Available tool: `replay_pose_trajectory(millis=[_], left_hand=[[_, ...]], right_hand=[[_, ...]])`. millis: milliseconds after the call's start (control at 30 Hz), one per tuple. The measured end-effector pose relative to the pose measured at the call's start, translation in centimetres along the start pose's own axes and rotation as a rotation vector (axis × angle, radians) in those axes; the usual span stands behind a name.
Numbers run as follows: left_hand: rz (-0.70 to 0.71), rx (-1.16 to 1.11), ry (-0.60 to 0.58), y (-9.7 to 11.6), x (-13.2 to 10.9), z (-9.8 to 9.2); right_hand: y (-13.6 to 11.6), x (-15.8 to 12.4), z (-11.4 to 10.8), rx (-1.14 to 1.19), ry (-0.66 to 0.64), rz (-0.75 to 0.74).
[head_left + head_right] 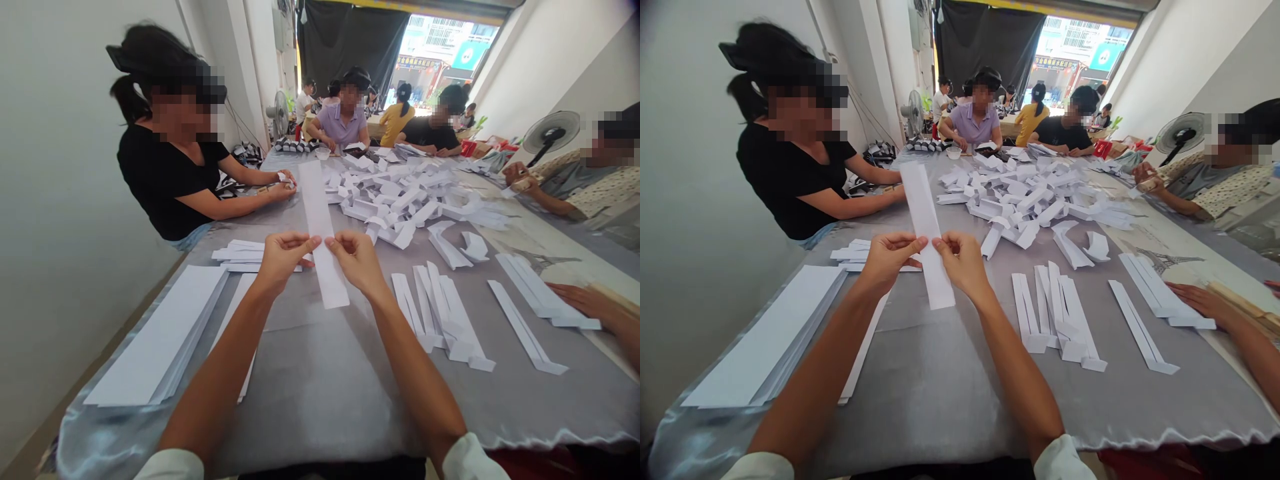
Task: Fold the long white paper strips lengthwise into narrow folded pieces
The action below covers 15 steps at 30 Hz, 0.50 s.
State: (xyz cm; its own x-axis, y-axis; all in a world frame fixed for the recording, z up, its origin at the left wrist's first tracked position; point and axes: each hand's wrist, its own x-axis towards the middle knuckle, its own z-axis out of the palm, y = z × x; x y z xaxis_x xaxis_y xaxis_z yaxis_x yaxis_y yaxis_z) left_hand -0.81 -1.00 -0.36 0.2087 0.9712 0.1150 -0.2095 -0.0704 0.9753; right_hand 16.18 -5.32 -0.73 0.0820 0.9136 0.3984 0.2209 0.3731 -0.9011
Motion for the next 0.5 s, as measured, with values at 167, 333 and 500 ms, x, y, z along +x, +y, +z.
replay_pose_trajectory(millis=[167,333,500], left_hand=[[0.055,0.049,0.005,-0.23,0.24,-0.27],[0.026,0.059,-0.051,-0.19,0.14,-0.41],[0.038,0.038,-0.007,-0.05,0.14,-0.27]], right_hand=[[-0.27,-0.05,0.28,0.089,-0.032,0.083],[-0.28,-0.05,0.25,0.074,0.023,0.032],[-0.26,-0.12,-0.01,0.007,0.0,0.012]])
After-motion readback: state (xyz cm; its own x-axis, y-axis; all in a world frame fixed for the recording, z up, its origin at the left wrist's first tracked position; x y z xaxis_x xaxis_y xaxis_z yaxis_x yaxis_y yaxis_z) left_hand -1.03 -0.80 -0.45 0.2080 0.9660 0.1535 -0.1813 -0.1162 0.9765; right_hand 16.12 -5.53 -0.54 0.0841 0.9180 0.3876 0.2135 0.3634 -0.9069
